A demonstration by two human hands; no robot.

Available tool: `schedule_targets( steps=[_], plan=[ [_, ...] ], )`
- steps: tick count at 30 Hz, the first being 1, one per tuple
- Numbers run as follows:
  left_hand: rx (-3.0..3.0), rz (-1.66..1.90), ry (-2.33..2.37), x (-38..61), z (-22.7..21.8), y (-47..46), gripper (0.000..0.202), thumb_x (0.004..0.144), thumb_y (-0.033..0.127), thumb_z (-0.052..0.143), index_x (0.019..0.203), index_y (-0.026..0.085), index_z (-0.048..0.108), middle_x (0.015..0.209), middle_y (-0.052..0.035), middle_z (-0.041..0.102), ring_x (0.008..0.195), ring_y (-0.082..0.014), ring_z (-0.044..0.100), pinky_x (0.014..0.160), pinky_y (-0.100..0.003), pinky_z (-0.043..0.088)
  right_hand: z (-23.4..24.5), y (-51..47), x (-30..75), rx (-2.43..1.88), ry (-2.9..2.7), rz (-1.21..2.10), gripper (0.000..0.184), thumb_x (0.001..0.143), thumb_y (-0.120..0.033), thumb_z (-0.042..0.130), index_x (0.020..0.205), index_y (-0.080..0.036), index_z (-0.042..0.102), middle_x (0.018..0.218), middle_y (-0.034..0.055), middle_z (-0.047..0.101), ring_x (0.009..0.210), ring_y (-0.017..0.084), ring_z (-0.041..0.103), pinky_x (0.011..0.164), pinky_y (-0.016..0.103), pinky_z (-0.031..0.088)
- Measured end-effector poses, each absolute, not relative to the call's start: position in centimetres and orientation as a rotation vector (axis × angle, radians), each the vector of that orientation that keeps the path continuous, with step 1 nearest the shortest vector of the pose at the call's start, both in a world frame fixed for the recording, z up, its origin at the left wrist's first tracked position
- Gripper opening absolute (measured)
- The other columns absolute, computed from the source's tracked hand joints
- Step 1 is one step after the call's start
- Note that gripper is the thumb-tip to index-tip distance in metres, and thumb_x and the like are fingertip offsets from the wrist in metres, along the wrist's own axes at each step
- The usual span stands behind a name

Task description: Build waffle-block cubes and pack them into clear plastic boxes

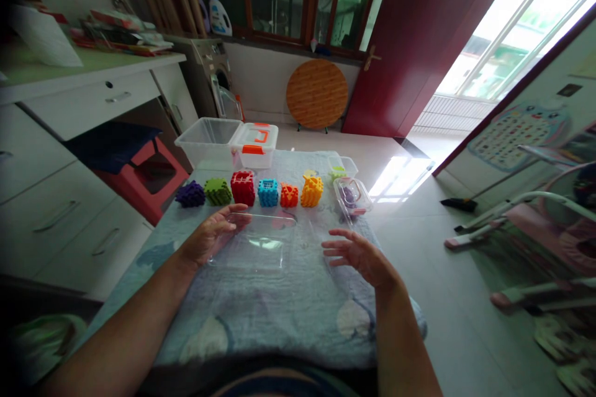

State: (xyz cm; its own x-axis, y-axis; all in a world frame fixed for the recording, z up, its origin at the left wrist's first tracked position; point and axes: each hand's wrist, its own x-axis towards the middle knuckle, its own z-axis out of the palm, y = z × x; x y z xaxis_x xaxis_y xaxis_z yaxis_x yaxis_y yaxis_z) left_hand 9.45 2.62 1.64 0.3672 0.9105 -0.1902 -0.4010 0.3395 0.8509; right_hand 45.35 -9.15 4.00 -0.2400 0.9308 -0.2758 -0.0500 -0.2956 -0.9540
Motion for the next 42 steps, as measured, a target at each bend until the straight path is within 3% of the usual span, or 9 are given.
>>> schedule_targets(
  steps=[5,9,13,17,21,24,30,37,42],
  plan=[
    [0.8,0.961,0.784,9.8,1.4,2.5,0.048,0.059,0.012,0.066,0.106,0.015,0.065,0.093,-0.0062,0.074,0.091,-0.0195,0.067,0.089,-0.032,0.046,3.9,-9.1,45.1,-1.296,-0.98,1.567,0.045,0.081,-0.045,0.063,0.118,-0.021,0.055,0.104,0.0135,0.073,0.083,0.023,0.072,0.067,0.035,0.055],
    [0.785,0.978,0.782,10.0,1.5,2.4,0.046,0.058,0.01,0.065,0.104,0.014,0.066,0.091,-0.0068,0.074,0.09,-0.0196,0.067,0.088,-0.032,0.047,4.3,-9.0,44.4,-1.39,-0.984,1.516,0.044,0.079,-0.041,0.065,0.116,-0.02,0.054,0.095,0.0106,0.074,0.067,0.018,0.069,0.051,0.026,0.051],
    [0.757,1.013,0.787,10.2,1.7,2.4,0.044,0.057,0.01,0.064,0.1,0.013,0.066,0.088,-0.0069,0.074,0.09,-0.0191,0.067,0.089,-0.031,0.047,6.1,-9.1,44.2,-1.58,-1.166,1.16,0.04,0.079,-0.039,0.062,0.113,-0.019,0.057,0.092,0.0078,0.074,0.056,0.014,0.059,0.042,0.024,0.041],
    [0.767,1.063,0.813,10.3,1.8,2.4,0.043,0.057,0.012,0.064,0.099,0.014,0.068,0.087,-0.0053,0.075,0.091,-0.0195,0.067,0.09,-0.032,0.047,8.7,-9.5,43.5,-1.743,-1.479,0.463,0.032,0.084,-0.028,0.053,0.114,-0.023,0.063,0.095,0.0056,0.072,0.073,0.019,0.061,0.069,0.036,0.051],
    [0.768,1.09,0.84,10.3,1.7,2.4,0.043,0.056,0.013,0.064,0.099,0.015,0.069,0.088,-0.0049,0.075,0.092,-0.0192,0.066,0.089,-0.032,0.047,8.7,-9.7,41.9,-1.82,-1.78,-0.043,0.035,0.084,-0.013,0.045,0.11,-0.023,0.066,0.103,0.0083,0.069,0.097,0.027,0.058,0.09,0.044,0.046],
    [0.772,1.105,0.836,10.3,1.7,2.3,0.043,0.056,0.013,0.065,0.099,0.015,0.069,0.088,-0.005,0.075,0.091,-0.0198,0.066,0.087,-0.031,0.047,6.9,-10.2,40.7,-1.902,-2.005,-0.016,0.032,0.082,-0.011,0.047,0.105,-0.023,0.066,0.109,0.0095,0.065,0.101,0.028,0.056,0.09,0.044,0.046],
    [0.781,1.111,0.834,10.4,1.6,2.3,0.043,0.056,0.014,0.065,0.098,0.016,0.069,0.087,-0.0047,0.075,0.092,-0.0192,0.066,0.089,-0.03,0.046,5.2,-11.0,40.6,-1.936,-2.298,0.412,0.022,0.079,-0.022,0.062,0.101,-0.02,0.065,0.104,0.0096,0.064,0.097,0.026,0.06,0.089,0.04,0.048],
    [0.77,1.079,0.869,11.2,1.2,1.9,0.042,0.057,0.015,0.066,0.099,0.015,0.068,0.086,-0.0052,0.075,0.089,-0.018,0.066,0.086,-0.029,0.046,10.5,-3.8,40.7,-1.697,-2.222,0.058,0.05,0.081,-0.034,0.062,0.128,-0.021,0.053,0.12,0.012,0.062,0.114,0.031,0.053,0.096,0.046,0.043],
    [0.788,1.081,0.878,11.4,1.0,1.7,0.039,0.06,0.018,0.068,0.098,0.016,0.068,0.086,-0.0049,0.074,0.088,-0.0182,0.066,0.085,-0.03,0.046,10.4,4.4,40.4,-1.838,-2.213,-0.012,0.084,0.07,-0.036,0.072,0.143,-0.014,0.036,0.138,0.0181,0.049,0.125,0.036,0.044,0.101,0.049,0.038]
  ],
)
